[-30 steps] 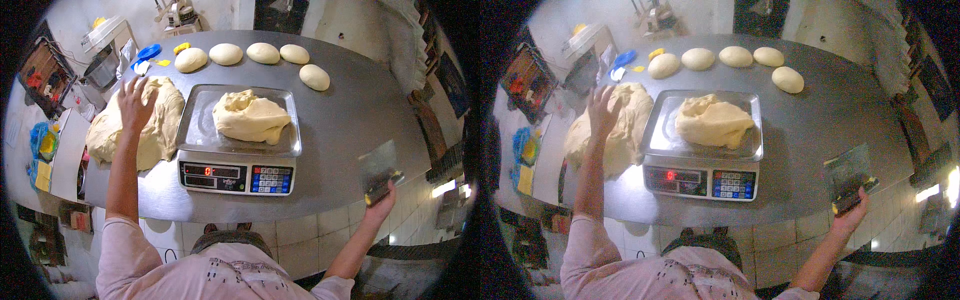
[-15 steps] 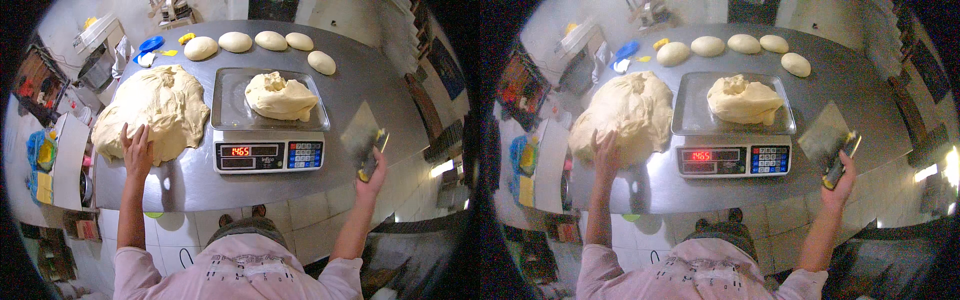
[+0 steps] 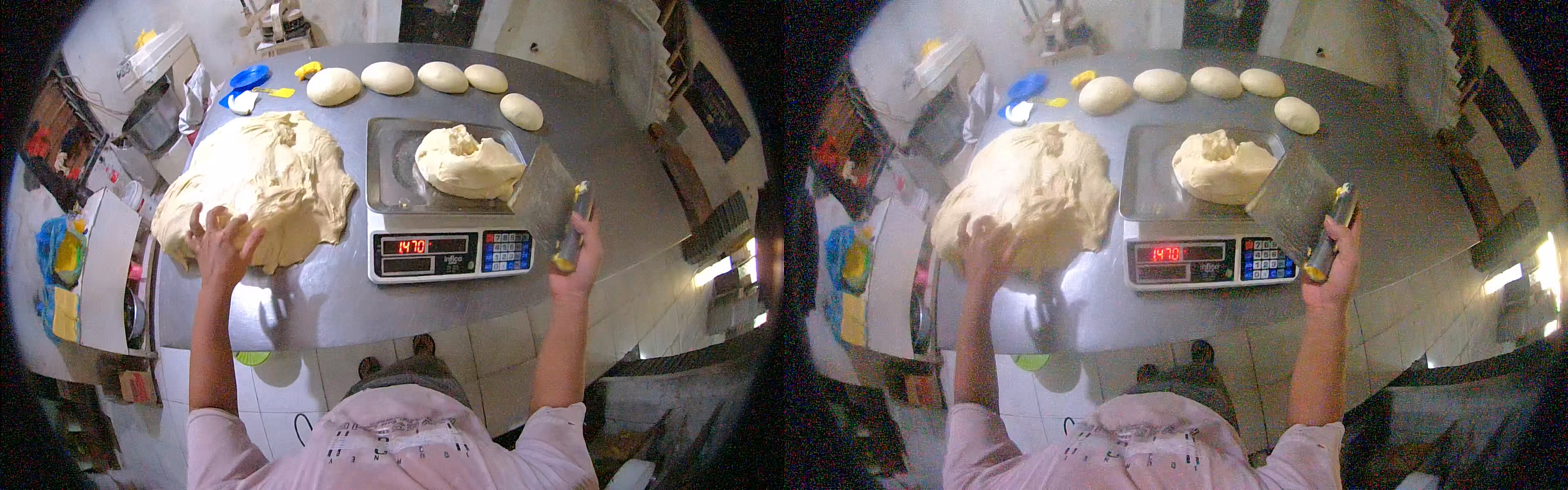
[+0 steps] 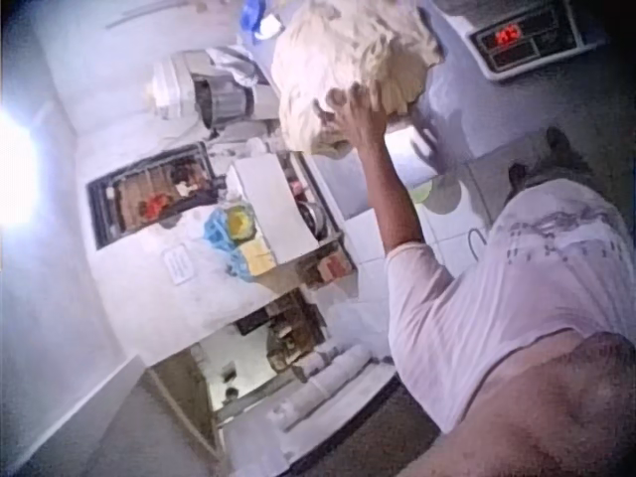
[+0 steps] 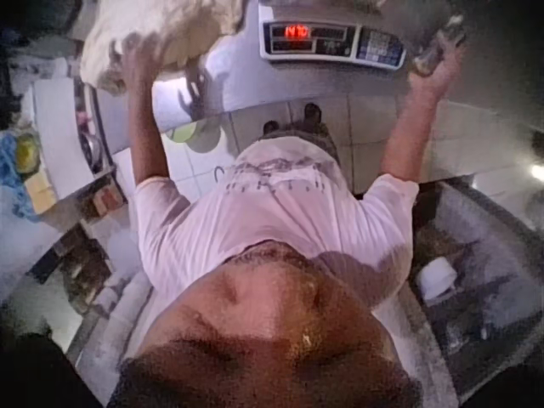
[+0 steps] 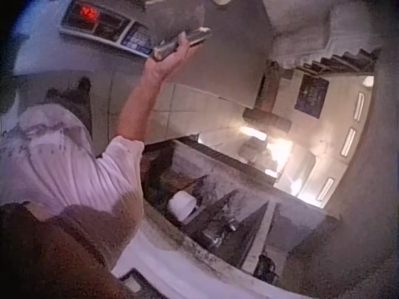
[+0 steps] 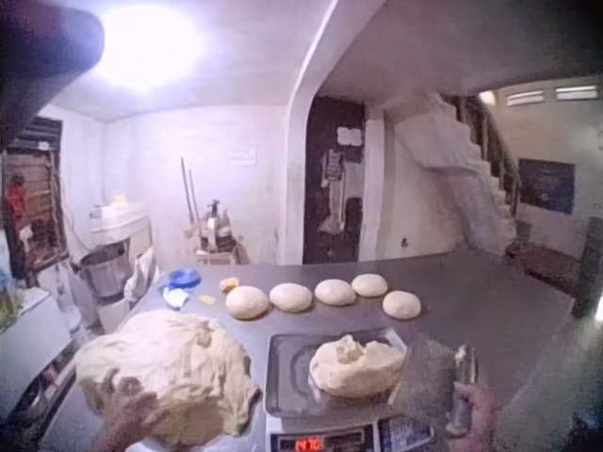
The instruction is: The person uses a metal bench scraper to cut portions of dough from a large mass, weighs each portion on a digital scale, and shapes them into round balls by hand on a metal table.
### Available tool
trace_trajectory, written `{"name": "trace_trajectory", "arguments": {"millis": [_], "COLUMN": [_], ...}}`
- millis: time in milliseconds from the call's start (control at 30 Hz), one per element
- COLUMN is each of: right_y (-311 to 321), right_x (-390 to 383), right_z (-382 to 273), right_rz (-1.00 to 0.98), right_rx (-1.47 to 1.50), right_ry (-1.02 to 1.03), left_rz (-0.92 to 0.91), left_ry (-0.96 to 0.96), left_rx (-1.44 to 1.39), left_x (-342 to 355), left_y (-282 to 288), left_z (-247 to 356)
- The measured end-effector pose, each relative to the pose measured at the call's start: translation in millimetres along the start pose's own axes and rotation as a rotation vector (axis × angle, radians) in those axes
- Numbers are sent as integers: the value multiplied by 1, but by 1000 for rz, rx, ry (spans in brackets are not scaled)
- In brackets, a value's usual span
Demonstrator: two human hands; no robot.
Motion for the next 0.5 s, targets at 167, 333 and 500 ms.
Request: {"name": "trace_trajectory", "arguments": {"millis": [167, 333, 500], "right_y": [4, 9, 0], "right_x": [11, 32, 53], "right_z": [-4, 2, 7], "right_rz": [62, -121, -238], "right_rx": [-198, -309, -375], "right_ry": [-3, 24, 80], "left_rz": [111, 96, 244], "left_ry": [2, -425, -716], "left_rx": [-559, -860, -649], "left_x": [37, 97, 141], "left_y": [4, 17, 20], "left_z": [36, 165, 255]}}
Point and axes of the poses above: each hand's wrist, its own x-axis towards the middle knuckle, its own y-axis out of the back of the hand, z = x × y, the point moved 3 cm from there along x, towards the middle knuckle, and after that the axes turned 8 degrees about -y, right-handed, at the moved point
